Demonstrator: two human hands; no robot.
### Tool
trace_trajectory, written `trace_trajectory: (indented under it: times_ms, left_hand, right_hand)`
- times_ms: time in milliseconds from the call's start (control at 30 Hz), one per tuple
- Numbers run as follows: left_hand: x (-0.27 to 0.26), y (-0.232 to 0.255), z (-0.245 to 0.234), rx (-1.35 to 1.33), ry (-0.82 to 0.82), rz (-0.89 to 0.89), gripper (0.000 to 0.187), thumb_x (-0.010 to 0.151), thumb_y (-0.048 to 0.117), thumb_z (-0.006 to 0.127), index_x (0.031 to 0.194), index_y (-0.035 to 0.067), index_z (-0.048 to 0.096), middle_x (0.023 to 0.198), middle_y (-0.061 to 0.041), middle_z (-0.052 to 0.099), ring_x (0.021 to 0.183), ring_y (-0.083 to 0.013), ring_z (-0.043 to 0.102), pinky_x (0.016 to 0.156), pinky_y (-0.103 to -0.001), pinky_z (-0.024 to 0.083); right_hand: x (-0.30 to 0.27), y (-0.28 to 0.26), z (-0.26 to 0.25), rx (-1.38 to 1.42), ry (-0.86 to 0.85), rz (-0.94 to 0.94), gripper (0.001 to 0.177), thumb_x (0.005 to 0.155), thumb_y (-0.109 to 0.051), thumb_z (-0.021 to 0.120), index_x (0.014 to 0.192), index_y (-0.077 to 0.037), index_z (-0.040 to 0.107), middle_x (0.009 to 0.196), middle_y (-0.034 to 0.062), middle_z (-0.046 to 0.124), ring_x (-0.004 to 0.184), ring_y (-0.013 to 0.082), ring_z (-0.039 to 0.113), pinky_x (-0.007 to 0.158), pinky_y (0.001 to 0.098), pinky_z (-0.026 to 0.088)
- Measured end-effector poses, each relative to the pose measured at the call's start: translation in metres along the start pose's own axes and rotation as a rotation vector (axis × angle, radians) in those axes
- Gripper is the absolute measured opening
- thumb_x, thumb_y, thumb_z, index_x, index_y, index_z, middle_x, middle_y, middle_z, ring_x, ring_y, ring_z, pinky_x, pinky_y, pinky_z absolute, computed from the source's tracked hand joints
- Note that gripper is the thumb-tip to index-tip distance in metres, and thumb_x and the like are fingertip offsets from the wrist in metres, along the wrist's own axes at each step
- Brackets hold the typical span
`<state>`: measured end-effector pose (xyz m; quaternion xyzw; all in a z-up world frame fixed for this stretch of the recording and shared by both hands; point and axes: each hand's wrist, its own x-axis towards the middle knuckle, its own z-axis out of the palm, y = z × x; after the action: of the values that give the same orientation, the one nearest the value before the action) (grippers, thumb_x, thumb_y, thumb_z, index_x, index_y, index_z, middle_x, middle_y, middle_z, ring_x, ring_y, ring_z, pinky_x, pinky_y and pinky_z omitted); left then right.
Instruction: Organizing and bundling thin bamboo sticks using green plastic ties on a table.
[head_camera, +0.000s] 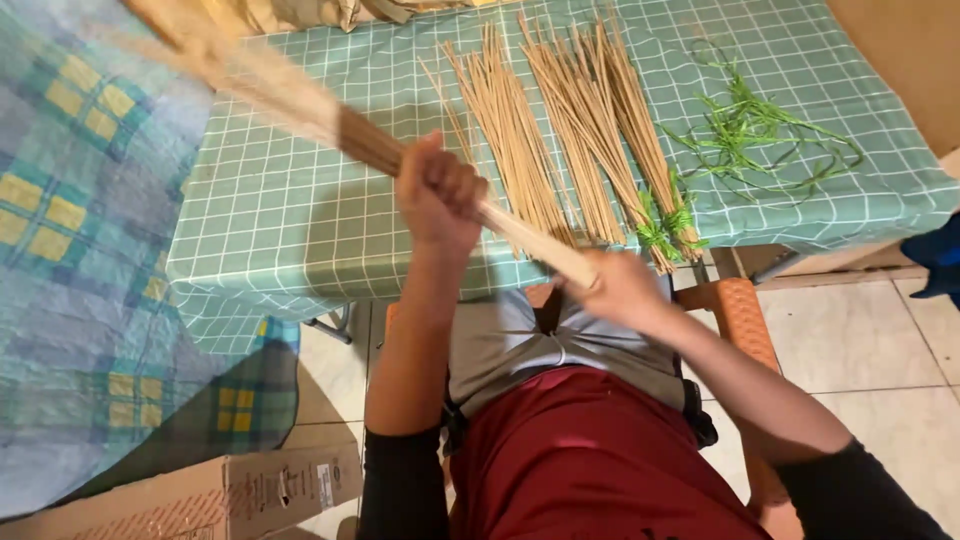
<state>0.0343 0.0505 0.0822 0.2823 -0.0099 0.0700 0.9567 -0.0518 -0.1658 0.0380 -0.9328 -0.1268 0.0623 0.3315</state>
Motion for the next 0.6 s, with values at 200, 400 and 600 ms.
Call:
trace_trajectory:
  times_ms: [200,400,600]
  left_hand:
    - [0.002,-0.016,-0.011,-0.055,0.001,0.065,0.036,0.090,0.030,0.063,0.058,0.023,0.048,0.044,0.006,0.038,0.039,-0.0092,0.042,0.042,-0.025,0.041]
    - [-0.034,-0.082,-0.027,0.717,-0.304,-0.150,0.028,0.099,0.043,0.066,0.103,0.015,0.073,0.105,-0.010,0.070,0.091,-0.0243,0.067,0.086,-0.039,0.055]
    - [-0.037,-0.133,-0.079,0.774,-0.409,-0.572,0.060,0.096,0.055,0.060,0.146,0.022,0.059,0.133,-0.025,0.057,0.062,-0.0235,0.070,0.055,-0.028,0.062]
  right_hand:
    - [0.040,0.087,0.013,-0.516,0.250,-0.008,0.033,0.076,-0.035,0.072,0.106,-0.020,0.075,0.075,0.0077,0.075,0.082,0.0370,0.076,0.070,0.0507,0.061]
    - [0.046,0.113,0.020,-0.686,0.592,-0.272,0.023,0.072,-0.036,0.075,0.086,-0.020,0.065,0.054,-0.0001,0.059,0.058,0.0262,0.070,0.055,0.0422,0.055]
    - [0.052,0.135,0.035,-0.888,0.796,-0.443,0.022,0.077,-0.037,0.068,0.073,-0.023,0.051,0.055,-0.0048,0.049,0.052,0.0202,0.061,0.049,0.0374,0.047]
